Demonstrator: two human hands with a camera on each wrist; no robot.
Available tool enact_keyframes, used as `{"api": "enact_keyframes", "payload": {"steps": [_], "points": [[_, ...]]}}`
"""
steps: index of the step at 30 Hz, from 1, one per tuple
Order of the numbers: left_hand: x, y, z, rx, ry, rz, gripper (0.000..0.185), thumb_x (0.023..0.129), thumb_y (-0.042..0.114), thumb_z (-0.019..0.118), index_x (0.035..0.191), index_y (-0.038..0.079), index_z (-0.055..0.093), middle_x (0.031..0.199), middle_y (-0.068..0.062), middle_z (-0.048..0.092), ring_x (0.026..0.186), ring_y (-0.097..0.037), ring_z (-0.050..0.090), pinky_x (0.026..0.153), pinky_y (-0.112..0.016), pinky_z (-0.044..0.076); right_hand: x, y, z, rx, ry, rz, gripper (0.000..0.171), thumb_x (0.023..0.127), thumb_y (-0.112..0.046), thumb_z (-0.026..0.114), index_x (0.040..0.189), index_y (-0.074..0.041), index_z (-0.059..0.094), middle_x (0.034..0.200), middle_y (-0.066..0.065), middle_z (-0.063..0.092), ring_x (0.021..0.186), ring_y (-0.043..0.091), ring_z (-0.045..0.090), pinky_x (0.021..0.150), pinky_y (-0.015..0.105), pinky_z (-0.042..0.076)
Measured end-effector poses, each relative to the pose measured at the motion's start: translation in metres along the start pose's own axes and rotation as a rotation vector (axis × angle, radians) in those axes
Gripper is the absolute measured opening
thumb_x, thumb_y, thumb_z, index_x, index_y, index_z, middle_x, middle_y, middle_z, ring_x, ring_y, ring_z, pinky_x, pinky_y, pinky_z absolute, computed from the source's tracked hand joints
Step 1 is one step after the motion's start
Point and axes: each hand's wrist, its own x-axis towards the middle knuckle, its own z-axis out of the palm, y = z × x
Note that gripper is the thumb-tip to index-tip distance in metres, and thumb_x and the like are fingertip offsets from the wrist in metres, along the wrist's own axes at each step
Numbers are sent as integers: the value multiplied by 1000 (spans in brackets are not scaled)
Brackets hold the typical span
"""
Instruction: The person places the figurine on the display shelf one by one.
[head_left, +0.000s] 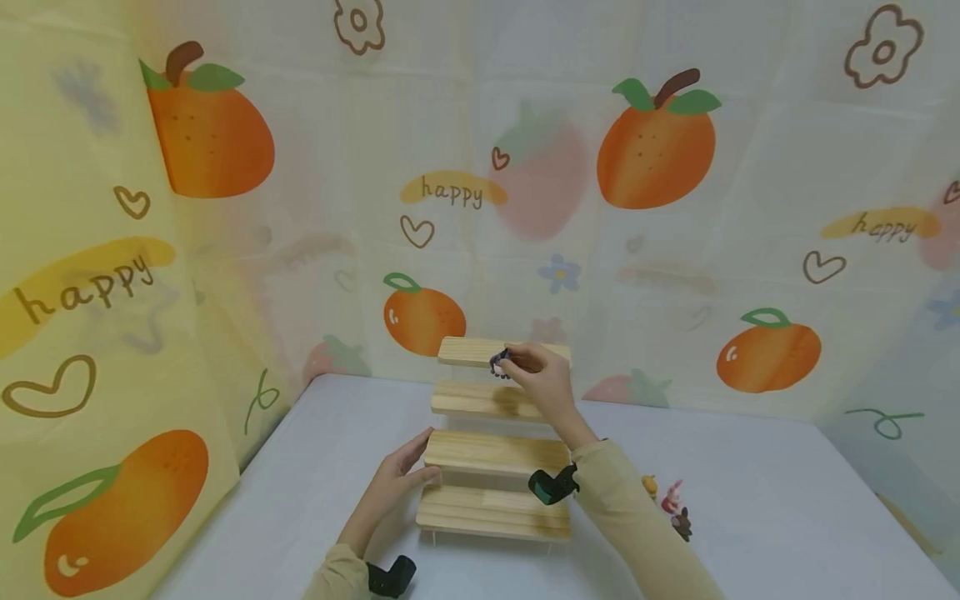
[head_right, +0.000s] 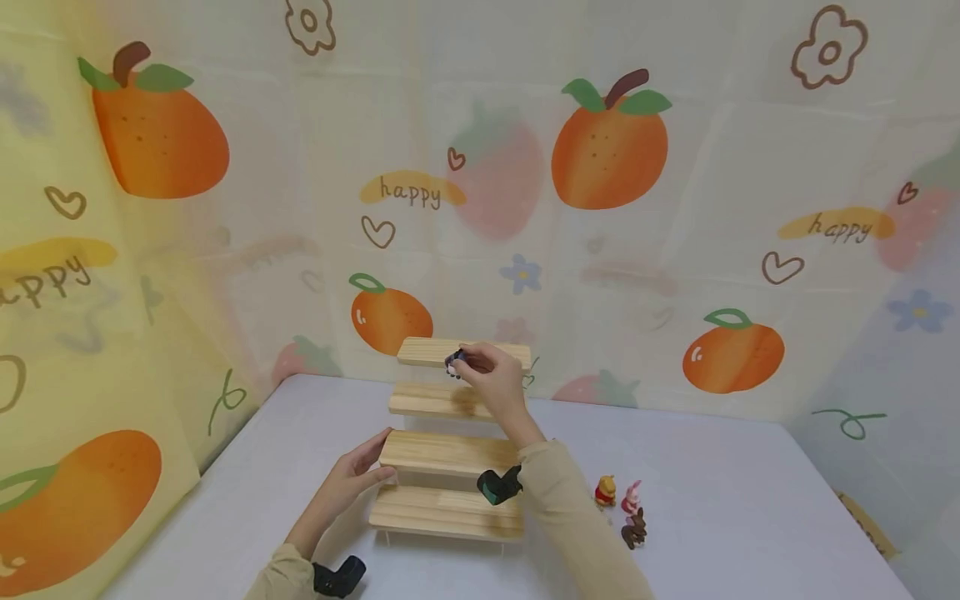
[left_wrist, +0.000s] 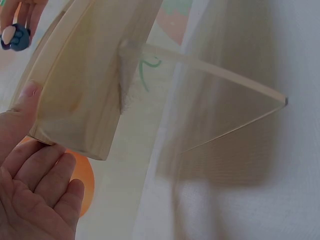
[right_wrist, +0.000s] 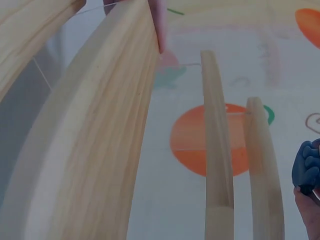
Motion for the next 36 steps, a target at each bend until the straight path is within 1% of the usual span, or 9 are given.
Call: {"api": "enact_keyframes", "payload": {"steps": [4,8,11,16,25,27,31,34,36], "points": [[-1,5,2,-6,0,5,61,82,5,64,132,-10,33,136,-23,30,126,-32,27,104,-41,20,5,2,6,-19,-12,9,24,80,4,63,103,13,60,97,24,61,90,33,59,78,29,51],[2,-8,2,8,-5,19,62,82,10,65,133,-7,34,137,-23,31,126,-30,28,104,-40,20,15,21,10,-18,-22,24,25,81,-1,64,104,10,61,97,22,62,89,31,60,76,29,52],[3,-9,1,17,-5,32,62,82,10,64,133,-7,34,136,-22,31,126,-31,28,104,-42,20,23,35,14,-8,-25,28,25,81,-4,65,103,7,62,97,20,62,89,30,61,75,29,52],[3,-7,0,13,7,54,60,82,6,64,132,-9,34,136,-22,33,125,-33,29,103,-44,21,33,42,24,-36,-42,6,21,82,-2,64,101,5,63,95,18,63,87,27,62,75,27,52],[1,-6,-2,12,20,8,60,82,5,64,132,-9,34,136,-21,32,126,-30,29,104,-41,21,46,44,40,-88,-94,-11,20,83,-4,63,101,4,63,94,13,63,87,22,62,75,25,51],[2,-4,-1,17,14,18,59,82,3,63,132,-10,34,136,-21,33,125,-31,29,104,-40,22,47,44,42,-99,-87,-7,17,83,-4,63,99,3,64,92,12,64,86,21,62,74,24,52],[2,9,1,28,-19,62,58,82,1,62,130,-15,32,134,-27,32,124,-37,28,103,-44,21,48,44,43,-104,-66,7,13,83,-4,64,95,0,64,89,9,64,83,19,62,72,24,52],[-1,18,1,32,-17,53,58,82,1,62,129,-16,32,133,-28,31,124,-39,27,102,-45,21,48,44,45,-96,-76,2,12,83,-3,63,94,1,64,89,10,64,83,20,62,72,25,52],[-3,20,0,34,-1,37,58,82,2,62,129,-15,33,134,-27,32,124,-38,28,103,-44,21,48,45,47,-81,-90,0,12,83,-3,63,95,1,63,89,10,63,83,20,61,72,25,52]]}}
